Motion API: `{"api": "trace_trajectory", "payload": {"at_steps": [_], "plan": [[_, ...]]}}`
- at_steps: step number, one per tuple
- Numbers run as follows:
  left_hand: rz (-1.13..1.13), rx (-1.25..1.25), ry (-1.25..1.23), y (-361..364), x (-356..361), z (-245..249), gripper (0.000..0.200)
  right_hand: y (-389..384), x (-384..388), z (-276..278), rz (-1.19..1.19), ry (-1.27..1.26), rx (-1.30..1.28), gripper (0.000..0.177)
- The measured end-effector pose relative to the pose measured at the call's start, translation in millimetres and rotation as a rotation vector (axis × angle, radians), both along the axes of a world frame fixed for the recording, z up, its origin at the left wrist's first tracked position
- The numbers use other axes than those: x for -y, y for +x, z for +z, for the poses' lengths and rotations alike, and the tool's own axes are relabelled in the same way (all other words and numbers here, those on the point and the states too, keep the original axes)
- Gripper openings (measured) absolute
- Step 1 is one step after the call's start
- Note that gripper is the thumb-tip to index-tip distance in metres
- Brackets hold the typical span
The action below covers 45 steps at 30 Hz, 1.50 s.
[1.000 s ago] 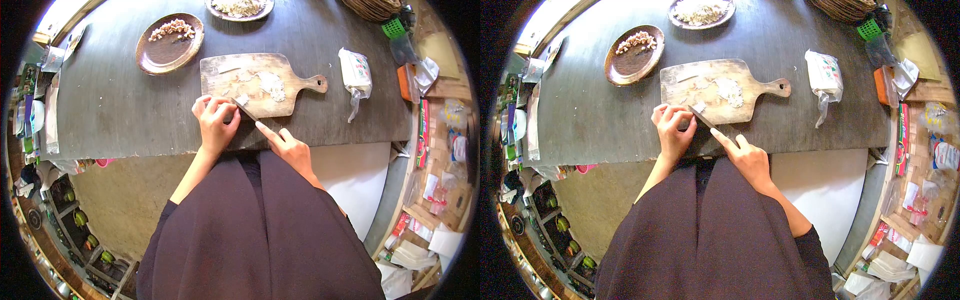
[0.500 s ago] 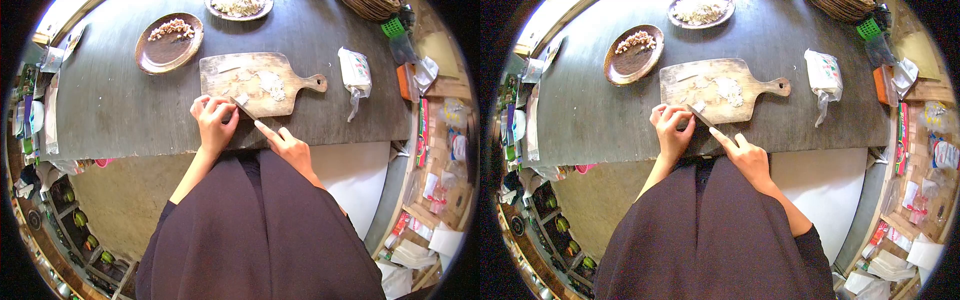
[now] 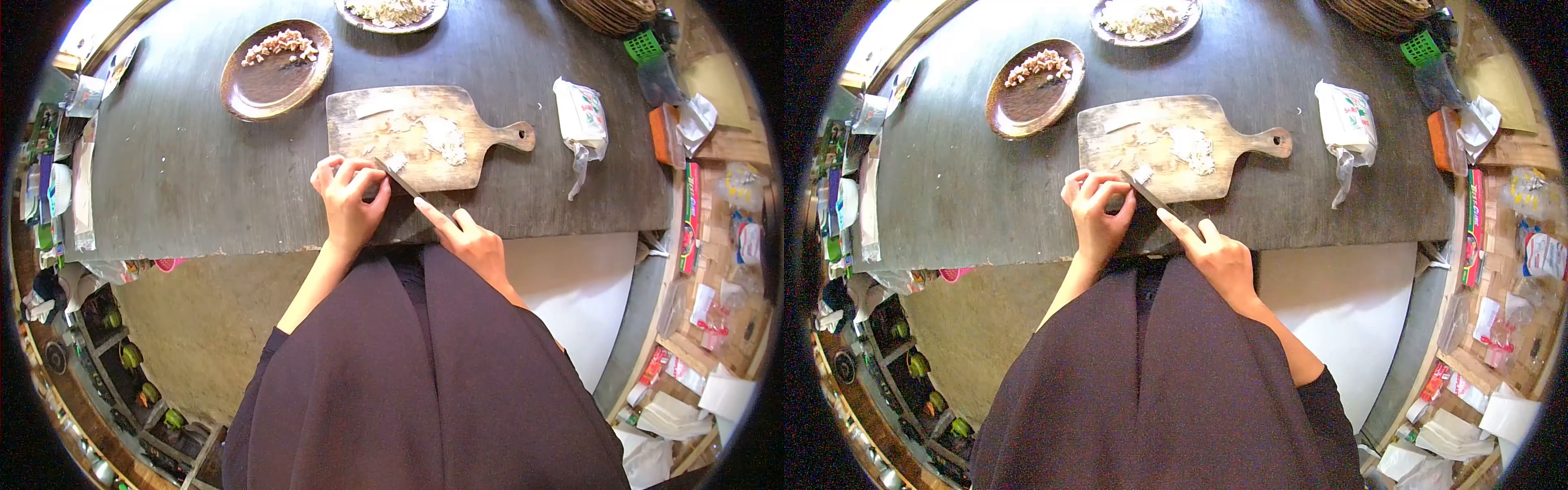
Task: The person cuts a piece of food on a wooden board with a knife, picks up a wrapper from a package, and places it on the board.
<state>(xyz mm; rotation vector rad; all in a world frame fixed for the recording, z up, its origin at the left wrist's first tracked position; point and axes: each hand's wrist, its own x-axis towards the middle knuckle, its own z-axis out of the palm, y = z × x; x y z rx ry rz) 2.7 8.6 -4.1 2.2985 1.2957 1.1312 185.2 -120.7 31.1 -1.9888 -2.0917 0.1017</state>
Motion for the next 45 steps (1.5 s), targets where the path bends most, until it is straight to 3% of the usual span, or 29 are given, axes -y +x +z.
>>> {"api": "trace_trajectory", "payload": {"at_steps": [45], "plan": [[-0.005, -0.037, 0.000, -3, 1, 3, 0.018, 5, 6, 11, 0.000, -0.070, -0.081, 0.062]]}}
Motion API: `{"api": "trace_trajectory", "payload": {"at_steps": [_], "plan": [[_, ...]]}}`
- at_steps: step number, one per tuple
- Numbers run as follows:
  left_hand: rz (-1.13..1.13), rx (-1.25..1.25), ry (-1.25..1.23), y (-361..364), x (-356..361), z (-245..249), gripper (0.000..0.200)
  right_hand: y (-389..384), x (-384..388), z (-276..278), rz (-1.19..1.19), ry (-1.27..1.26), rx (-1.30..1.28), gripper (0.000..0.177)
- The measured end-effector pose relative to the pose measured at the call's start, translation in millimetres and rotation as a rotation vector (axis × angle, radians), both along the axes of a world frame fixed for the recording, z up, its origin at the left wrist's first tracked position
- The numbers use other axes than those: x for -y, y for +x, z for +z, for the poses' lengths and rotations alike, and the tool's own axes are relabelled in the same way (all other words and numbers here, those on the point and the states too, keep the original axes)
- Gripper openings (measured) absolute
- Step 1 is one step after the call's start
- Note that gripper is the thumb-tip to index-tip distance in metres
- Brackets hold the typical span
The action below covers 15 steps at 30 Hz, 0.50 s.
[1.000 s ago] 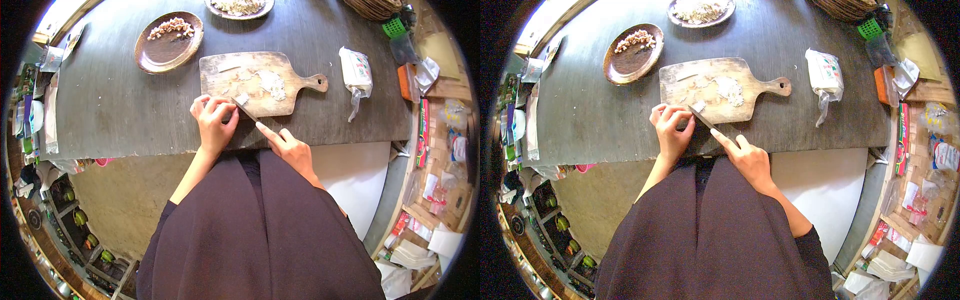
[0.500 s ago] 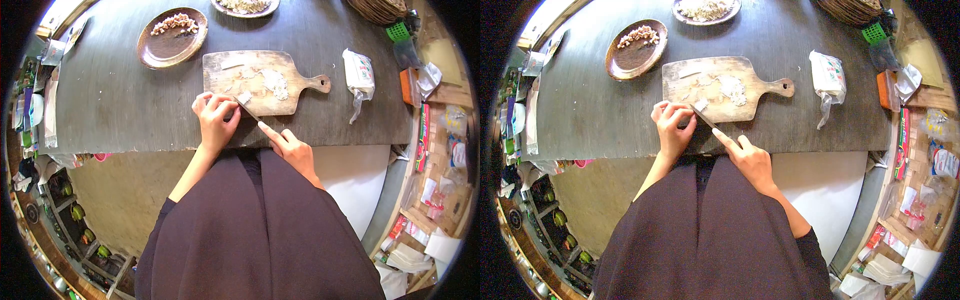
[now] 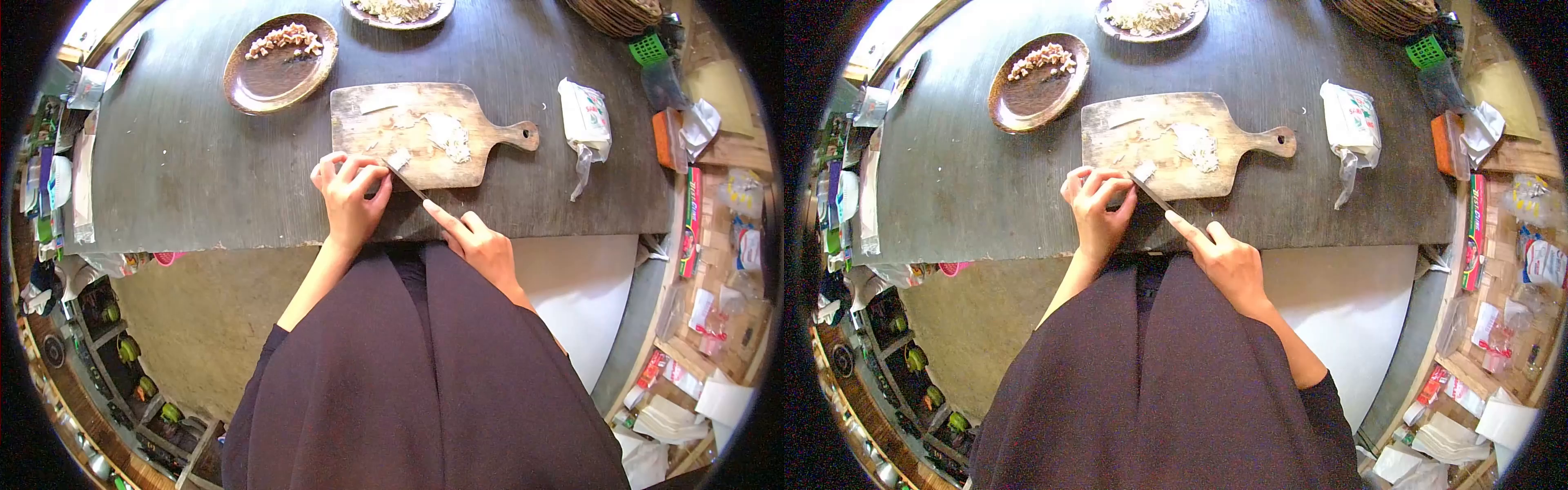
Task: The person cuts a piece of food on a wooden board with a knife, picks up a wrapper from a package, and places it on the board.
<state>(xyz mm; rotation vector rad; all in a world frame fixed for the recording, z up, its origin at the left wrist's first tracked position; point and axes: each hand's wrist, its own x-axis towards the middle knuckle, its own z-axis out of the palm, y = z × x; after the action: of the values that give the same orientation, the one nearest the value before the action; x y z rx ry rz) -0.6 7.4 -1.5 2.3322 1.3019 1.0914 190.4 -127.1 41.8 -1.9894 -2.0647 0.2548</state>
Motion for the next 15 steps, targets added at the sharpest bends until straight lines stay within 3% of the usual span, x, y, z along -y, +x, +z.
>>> {"api": "trace_trajectory", "payload": {"at_steps": [15], "plan": [[0.008, -0.125, 0.075, -7, 12, 2, 0.019, 1, -5, 3, 0.006, -0.023, -0.022, 0.061]]}}
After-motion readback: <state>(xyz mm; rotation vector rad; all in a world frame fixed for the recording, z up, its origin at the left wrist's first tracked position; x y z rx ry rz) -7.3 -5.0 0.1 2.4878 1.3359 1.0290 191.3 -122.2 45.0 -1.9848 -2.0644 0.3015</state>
